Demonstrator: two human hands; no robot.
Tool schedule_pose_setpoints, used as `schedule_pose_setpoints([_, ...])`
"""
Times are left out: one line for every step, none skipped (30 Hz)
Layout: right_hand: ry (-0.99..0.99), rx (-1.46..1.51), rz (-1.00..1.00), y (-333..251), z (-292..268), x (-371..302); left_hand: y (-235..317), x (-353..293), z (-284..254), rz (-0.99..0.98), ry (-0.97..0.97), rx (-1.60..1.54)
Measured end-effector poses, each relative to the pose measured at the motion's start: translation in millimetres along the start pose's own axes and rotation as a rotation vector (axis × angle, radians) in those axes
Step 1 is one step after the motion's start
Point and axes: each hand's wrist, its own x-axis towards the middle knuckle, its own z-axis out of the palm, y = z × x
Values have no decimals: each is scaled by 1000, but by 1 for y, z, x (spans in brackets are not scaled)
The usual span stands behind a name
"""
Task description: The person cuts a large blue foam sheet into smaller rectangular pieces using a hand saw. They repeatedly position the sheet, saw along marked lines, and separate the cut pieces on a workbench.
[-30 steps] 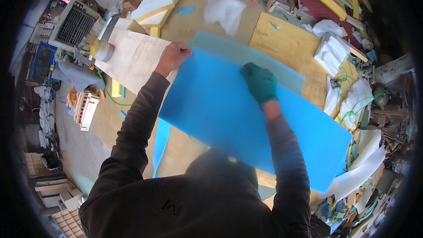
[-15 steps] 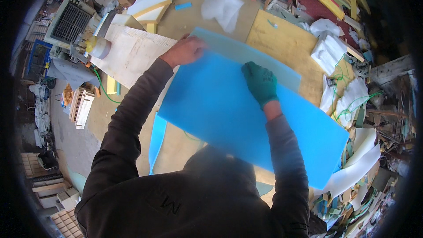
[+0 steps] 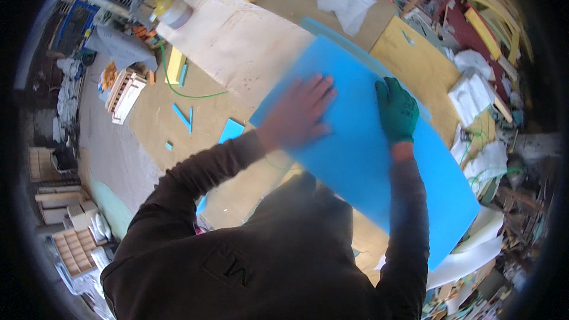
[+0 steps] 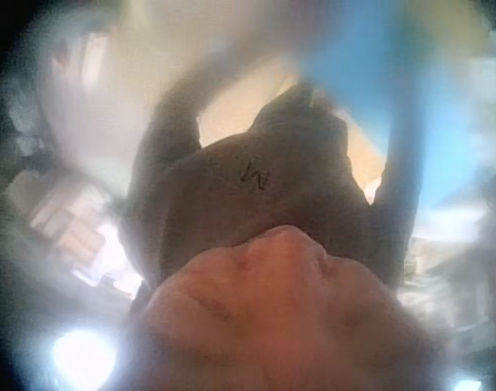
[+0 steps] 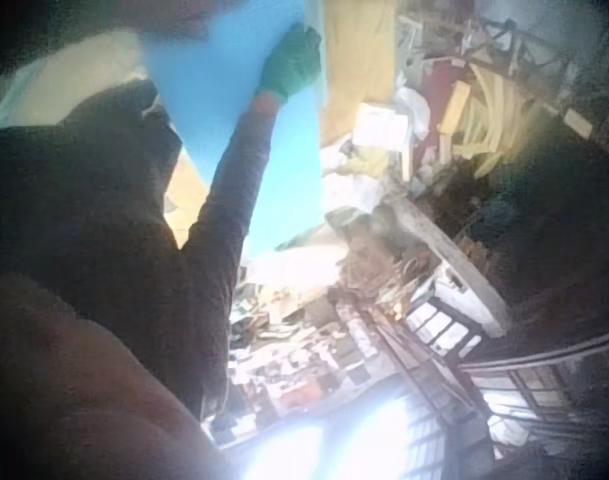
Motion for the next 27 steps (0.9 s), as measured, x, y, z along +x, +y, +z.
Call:
schedule_pose_setpoints([16,28,-14,0,-1,4,6,-9,0,-21,23,0])
schedule_pose_setpoints([28,56,-28,0,-1,7,11,-16,0,-43,46,0])
schedule_pose_setpoints([38,86,-43,2,-3,6,15,-21,2,-83,86,-4])
schedule_pose_setpoints([110,37,-136,4,-6,4,17,-23,4,-118,130,-1])
schedule_pose_setpoints([188,-8,-228,7,-10,0,18,-25,6,-150,175,6])
schedule_pose_setpoints([244,-42,-303,11,-14,-9,19,-26,8,-182,223,13])
schedule_pose_setpoints([190,-75,-308,16,-21,-25,20,-27,11,-213,266,18])
schedule_pose_setpoints([128,-95,-298,22,-30,-45,20,-27,14,-231,313,26])
schedule_pose_setpoints([88,-167,-283,24,-35,-65,19,-26,16,-230,334,27])
schedule_pose_setpoints([54,-233,-267,26,-37,-86,17,-24,19,-221,356,28])
schedule_pose_setpoints([-33,-316,-202,26,-37,-99,17,-24,21,-216,370,25])
schedule_pose_setpoints([45,-296,-263,27,-34,-104,19,-23,23,-231,400,42])
schedule_pose_setpoints([72,-292,-274,29,-34,-110,21,-21,25,-251,424,57])
schedule_pose_setpoints([101,-290,-303,30,-33,-113,26,-23,27,-289,413,63])
schedule_pose_setpoints([103,-262,-285,31,-32,-116,37,-26,30,-352,446,65])
schedule_pose_setpoints([109,-242,-283,34,-33,-117,46,-26,33,-432,448,54])
schedule_pose_setpoints([116,-223,-284,36,-33,-115,54,-27,35,-512,462,42])
schedule_pose_setpoints([187,-198,-366,39,-37,-124,67,-33,38,-505,472,22])
schedule_pose_setpoints([165,-226,-343,42,-39,-133,84,-40,43,-499,487,-4])
schedule_pose_setpoints([144,-244,-300,45,-41,-138,100,-45,48,-486,508,-30])
schedule_pose_setpoints([148,-275,-270,48,-45,-144,110,-48,50,-497,513,-78])
schedule_pose_setpoints([30,-406,-196,47,-40,-151,115,-49,52,-502,522,-122])
schedule_pose_setpoints([71,-369,-230,49,-41,-154,118,-50,52,-501,532,-160])
schedule_pose_setpoints([69,-371,-222,50,-40,-155,116,-51,51,-488,535,-167])
schedule_pose_setpoints([78,-375,-239,50,-38,-153,114,-52,49,-473,525,-188])
schedule_pose_setpoints([69,-365,-216,51,-40,-153,113,-53,47,-462,485,-227])
schedule_pose_setpoints([79,-352,-228,50,-41,-150,110,-59,45,-402,529,-221])
